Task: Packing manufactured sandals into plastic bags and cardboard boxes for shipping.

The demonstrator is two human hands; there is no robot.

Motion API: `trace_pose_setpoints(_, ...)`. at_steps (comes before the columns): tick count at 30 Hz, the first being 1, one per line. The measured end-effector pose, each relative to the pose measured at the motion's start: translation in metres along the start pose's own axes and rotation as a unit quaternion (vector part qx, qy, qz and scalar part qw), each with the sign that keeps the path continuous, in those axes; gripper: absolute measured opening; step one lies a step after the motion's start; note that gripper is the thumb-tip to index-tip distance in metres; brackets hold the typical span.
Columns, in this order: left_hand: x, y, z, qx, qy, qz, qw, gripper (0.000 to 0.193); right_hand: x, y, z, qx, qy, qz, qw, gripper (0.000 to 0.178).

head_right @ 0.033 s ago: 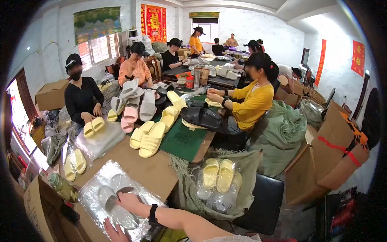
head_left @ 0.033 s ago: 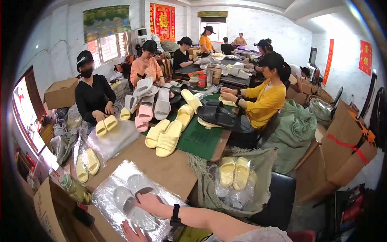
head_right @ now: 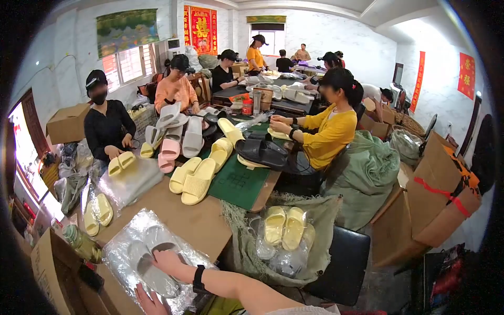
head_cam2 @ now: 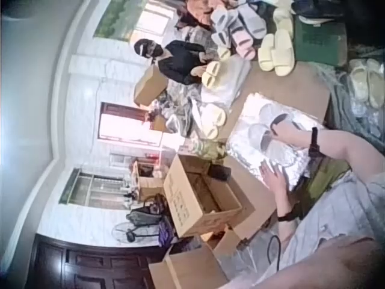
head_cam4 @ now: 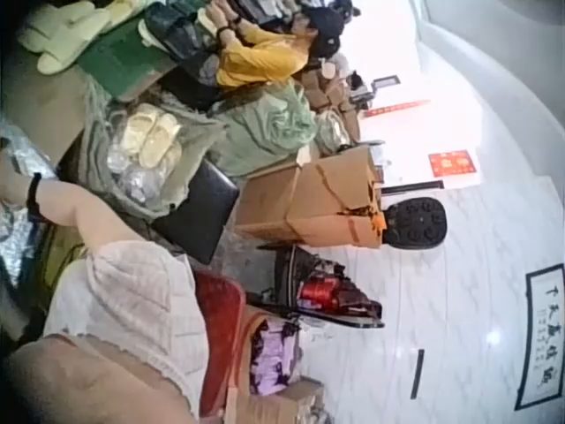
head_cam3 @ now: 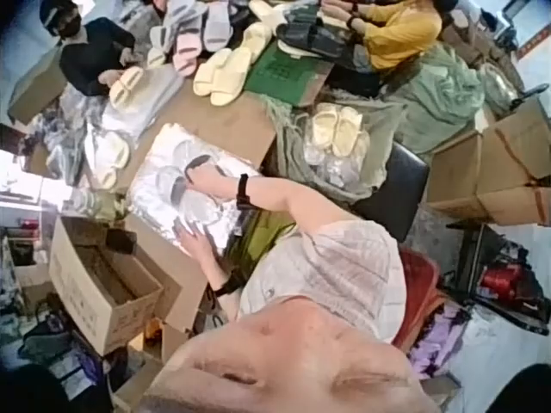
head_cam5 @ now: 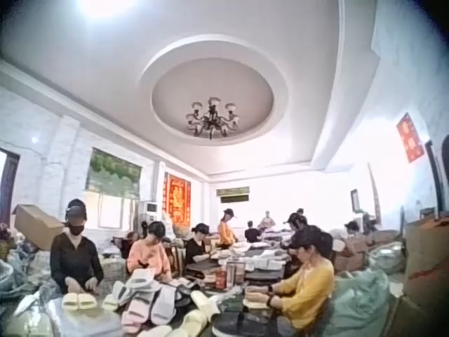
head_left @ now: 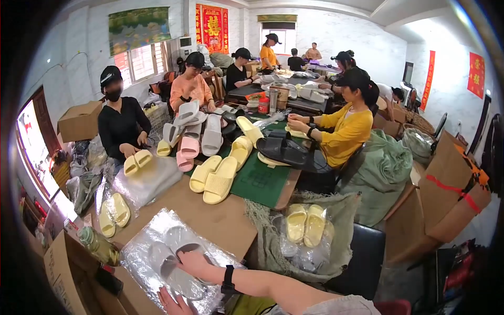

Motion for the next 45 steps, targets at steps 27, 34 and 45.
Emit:
trace_pose_setpoints(27,-0.005,0.004,0.015,-0.032,0.001,0.009,0.999,0.061,-0.213,0.198,-0.332,0.462,0.107,-0.387,0.791,0.032)
trace_pose_setpoints(34,0.005,0.001,0.021,-0.032,-0.019,0.011,0.999,0.060,-0.046,0.363,-0.510,0.728,0.069,-0.289,0.618,0.045)
trace_pose_setpoints(45,-0.003,0.004,0.022,-0.022,-0.017,-0.001,1.000,0.060,0.010,0.373,-0.607,0.562,0.367,0.112,0.733,0.023)
Point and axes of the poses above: each hand's wrist, its own y-axis away from the middle knuckle, its own x-axis out of the palm, z = x × y, the point moved 1 cm from there along -y, towards the middle knuckle, and after that the axes turned 15 degrees about y, right-handed, at the moved point
